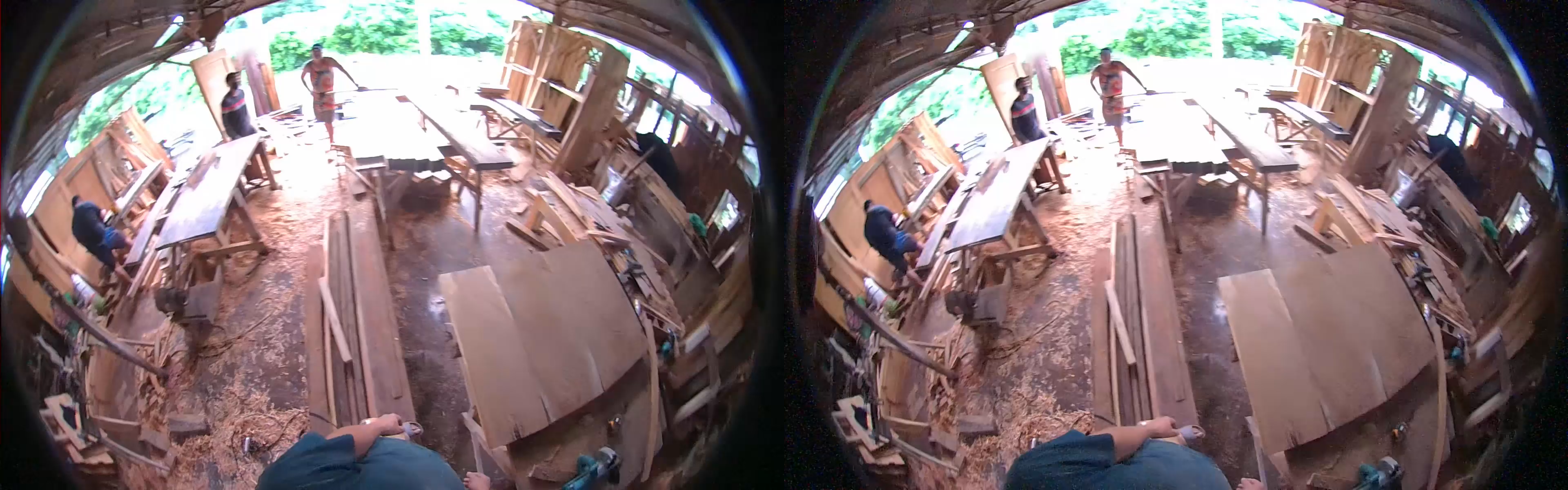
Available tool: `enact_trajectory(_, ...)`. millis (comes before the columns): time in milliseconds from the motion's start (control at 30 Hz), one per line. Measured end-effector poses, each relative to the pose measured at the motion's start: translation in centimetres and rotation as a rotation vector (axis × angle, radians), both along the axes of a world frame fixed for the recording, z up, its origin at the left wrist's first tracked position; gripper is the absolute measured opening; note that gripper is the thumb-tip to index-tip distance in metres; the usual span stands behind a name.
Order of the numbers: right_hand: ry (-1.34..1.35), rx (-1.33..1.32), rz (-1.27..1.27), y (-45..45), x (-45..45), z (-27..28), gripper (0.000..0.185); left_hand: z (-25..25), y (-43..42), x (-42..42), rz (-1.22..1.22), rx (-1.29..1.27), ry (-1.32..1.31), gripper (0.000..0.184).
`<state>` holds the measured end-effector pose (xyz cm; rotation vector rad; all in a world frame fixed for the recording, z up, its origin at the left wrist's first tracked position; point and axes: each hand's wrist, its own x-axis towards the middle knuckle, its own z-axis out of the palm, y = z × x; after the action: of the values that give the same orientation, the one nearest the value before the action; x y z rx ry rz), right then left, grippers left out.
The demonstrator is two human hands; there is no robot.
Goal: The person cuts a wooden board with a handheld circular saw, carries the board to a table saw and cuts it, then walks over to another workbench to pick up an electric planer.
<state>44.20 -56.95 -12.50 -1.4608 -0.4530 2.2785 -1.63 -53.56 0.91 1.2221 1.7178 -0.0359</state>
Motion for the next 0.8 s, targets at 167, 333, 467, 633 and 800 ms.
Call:
enact_trajectory(167,-0.471,0.111,0.009,1.0,-5.8,8.3,0.009,-0.9,0.1,0.4,-0.031,0.012,-0.049,0.040)
enact_trajectory(333,-0.567,0.226,0.126,2.0,-8.1,9.4,0.013,0.5,0.2,1.1,-0.009,0.029,-0.055,0.040)
enact_trajectory(467,-0.694,0.513,0.364,0.2,-7.3,3.7,0.021,-1.0,0.9,1.8,-0.107,0.038,-0.001,0.043)
enact_trajectory(633,-0.846,0.559,0.271,-1.6,-11.7,13.3,0.038,3.4,3.5,3.7,-0.278,-0.079,0.060,0.049)
enact_trajectory(800,-0.644,0.417,-0.051,-0.3,-13.7,15.4,0.037,-1.2,7.1,5.9,-0.708,-0.046,-0.353,0.024)
